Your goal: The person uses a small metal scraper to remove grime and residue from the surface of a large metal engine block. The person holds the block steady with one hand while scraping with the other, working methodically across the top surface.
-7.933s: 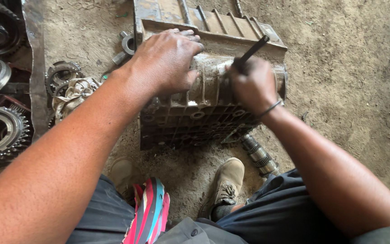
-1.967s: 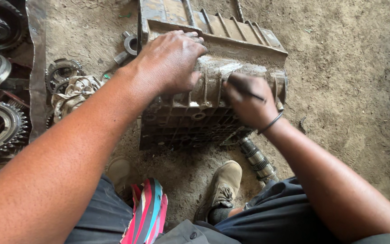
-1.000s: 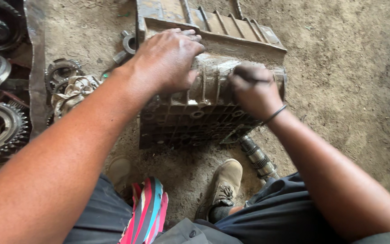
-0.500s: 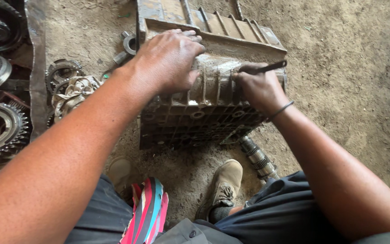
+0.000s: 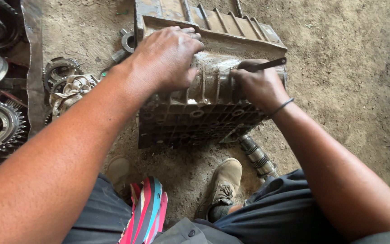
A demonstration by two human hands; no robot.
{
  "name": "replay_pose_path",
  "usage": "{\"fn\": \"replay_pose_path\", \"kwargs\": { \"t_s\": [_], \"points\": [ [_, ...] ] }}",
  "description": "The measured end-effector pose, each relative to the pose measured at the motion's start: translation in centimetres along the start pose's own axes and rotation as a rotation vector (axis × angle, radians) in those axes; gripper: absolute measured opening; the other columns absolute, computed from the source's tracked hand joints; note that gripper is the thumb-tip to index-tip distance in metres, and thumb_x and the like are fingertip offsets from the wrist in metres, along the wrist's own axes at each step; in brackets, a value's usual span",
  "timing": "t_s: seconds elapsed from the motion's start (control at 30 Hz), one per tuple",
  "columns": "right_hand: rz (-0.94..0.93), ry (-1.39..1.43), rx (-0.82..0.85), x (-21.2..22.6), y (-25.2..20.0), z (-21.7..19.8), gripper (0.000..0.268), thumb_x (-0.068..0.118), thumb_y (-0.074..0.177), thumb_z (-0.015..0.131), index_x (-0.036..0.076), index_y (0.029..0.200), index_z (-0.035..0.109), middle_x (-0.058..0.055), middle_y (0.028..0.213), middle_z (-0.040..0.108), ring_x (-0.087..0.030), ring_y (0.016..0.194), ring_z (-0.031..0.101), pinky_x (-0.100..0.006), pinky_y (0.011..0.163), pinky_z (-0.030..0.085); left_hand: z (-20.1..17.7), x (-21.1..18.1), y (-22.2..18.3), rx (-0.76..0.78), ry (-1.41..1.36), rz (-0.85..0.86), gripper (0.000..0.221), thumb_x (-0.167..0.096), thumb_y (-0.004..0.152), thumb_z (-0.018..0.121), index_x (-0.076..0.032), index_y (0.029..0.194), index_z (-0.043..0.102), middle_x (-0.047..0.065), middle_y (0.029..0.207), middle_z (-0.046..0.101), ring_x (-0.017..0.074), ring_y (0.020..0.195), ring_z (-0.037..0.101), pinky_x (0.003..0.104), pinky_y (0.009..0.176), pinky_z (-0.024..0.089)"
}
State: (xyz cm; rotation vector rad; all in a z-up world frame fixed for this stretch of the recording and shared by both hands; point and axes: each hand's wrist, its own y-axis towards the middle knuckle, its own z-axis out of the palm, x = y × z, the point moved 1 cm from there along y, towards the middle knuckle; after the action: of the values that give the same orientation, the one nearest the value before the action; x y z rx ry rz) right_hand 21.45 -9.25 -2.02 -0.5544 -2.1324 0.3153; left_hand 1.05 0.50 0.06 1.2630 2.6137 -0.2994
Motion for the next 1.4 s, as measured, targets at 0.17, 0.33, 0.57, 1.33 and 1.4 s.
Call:
{"fn": "replay_pose_path", "kwargs": {
  "t_s": [0.17, 0.33, 0.57, 1.33, 1.4],
  "points": [
    [-0.100, -0.159, 0.036, -1.4, 0.6, 0.3, 0.024, 0.021, 0.102, 0.058, 0.004, 0.104, 0.074, -0.012, 0.084, 0.076, -0.016, 0.062, 0.067, -0.032, 0.055, 0.056, 0.2, 0.1, 0.1, 0.007, -0.016, -0.010, 0.033, -0.024, 0.091, 0.074, -0.004, 0.116, 0.067, 0.017, 0.103, 0.070, 0.0277, 0.098, 0.069, 0.044, 0.097, 0.056],
    [-0.512, -0.507, -0.013, -1.0, 0.8, 0.9, 0.021, 0.016, 0.104, 0.056, 0.006, 0.109, 0.074, -0.014, 0.094, 0.073, -0.016, 0.070, 0.070, -0.028, 0.058, 0.058, 0.3, 0.3, -0.1, -0.037, -0.043, 0.015, 0.041, -0.024, 0.088, 0.076, -0.004, 0.123, 0.066, 0.018, 0.105, 0.070, 0.0282, 0.099, 0.068, 0.045, 0.098, 0.053],
    [0.029, 0.047, 0.043, -0.4, 0.5, 0.0, 0.020, 0.018, 0.099, 0.061, 0.004, 0.106, 0.072, -0.012, 0.085, 0.075, -0.019, 0.065, 0.070, -0.033, 0.057, 0.057, 0.2, 0.2, -0.1, -0.048, 0.001, 0.029, 0.035, -0.022, 0.088, 0.074, -0.003, 0.117, 0.068, 0.017, 0.105, 0.071, 0.0288, 0.102, 0.068, 0.045, 0.100, 0.054],
    [0.050, 0.142, 0.064, -1.7, 0.7, 0.6, 0.015, 0.021, 0.098, 0.064, 0.009, 0.095, 0.072, -0.005, 0.069, 0.069, -0.009, 0.047, 0.057, -0.024, 0.040, 0.044, 0.0, 0.1, 0.1, -0.069, -0.003, 0.039, 0.036, -0.021, 0.087, 0.075, -0.003, 0.117, 0.069, 0.018, 0.106, 0.072, 0.0301, 0.101, 0.069, 0.045, 0.098, 0.055],
    [0.011, 0.139, 0.068, -0.9, 0.4, 0.5, 0.019, 0.020, 0.099, 0.064, 0.006, 0.090, 0.072, -0.005, 0.066, 0.068, -0.009, 0.045, 0.056, -0.024, 0.038, 0.041, 0.2, 0.3, 0.1, -0.005, -0.040, -0.008, 0.039, -0.024, 0.089, 0.075, -0.003, 0.121, 0.067, 0.017, 0.105, 0.071, 0.0285, 0.098, 0.070, 0.044, 0.098, 0.055]
  ]
}}
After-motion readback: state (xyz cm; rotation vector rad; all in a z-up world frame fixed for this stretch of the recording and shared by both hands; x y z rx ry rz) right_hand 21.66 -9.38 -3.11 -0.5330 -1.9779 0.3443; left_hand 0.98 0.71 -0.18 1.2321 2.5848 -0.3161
